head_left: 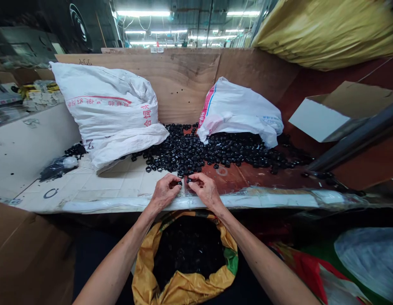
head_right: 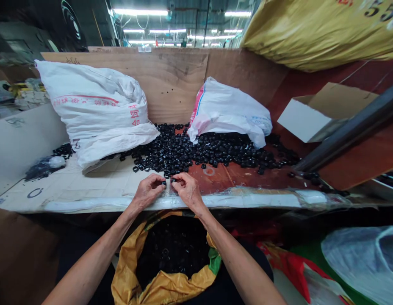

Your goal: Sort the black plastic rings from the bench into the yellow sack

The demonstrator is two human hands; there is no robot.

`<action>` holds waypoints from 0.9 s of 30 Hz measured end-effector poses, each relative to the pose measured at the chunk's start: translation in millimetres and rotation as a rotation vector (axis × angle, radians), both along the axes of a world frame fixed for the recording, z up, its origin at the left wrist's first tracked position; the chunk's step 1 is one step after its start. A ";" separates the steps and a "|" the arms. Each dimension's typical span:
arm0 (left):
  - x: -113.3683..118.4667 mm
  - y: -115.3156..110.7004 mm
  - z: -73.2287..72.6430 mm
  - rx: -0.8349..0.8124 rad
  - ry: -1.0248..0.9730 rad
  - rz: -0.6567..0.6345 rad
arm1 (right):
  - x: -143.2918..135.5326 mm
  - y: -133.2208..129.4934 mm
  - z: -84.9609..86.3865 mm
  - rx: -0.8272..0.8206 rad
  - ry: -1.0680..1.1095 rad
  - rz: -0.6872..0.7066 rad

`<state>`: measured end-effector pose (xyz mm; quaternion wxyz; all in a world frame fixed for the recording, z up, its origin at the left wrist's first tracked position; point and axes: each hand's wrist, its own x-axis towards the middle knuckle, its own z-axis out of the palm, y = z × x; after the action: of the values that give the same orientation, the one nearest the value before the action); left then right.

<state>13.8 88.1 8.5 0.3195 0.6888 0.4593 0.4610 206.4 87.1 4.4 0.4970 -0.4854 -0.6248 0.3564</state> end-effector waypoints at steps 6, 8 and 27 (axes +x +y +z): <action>2.8 5.7 -2.7 -0.120 0.065 0.029 | 0.8 2.9 0.1 0.045 -0.121 -0.214; 1.9 9.9 -3.2 -0.102 0.043 0.157 | -0.8 -3.2 4.2 0.119 -0.103 -0.088; 2.0 19.2 8.1 0.209 0.413 0.149 | 1.1 -4.7 1.4 0.171 0.052 0.008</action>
<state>15.8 107.3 16.6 0.1110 0.7618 0.5143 0.3779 207.5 82.4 5.7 0.5514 -0.4290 -0.6418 0.3162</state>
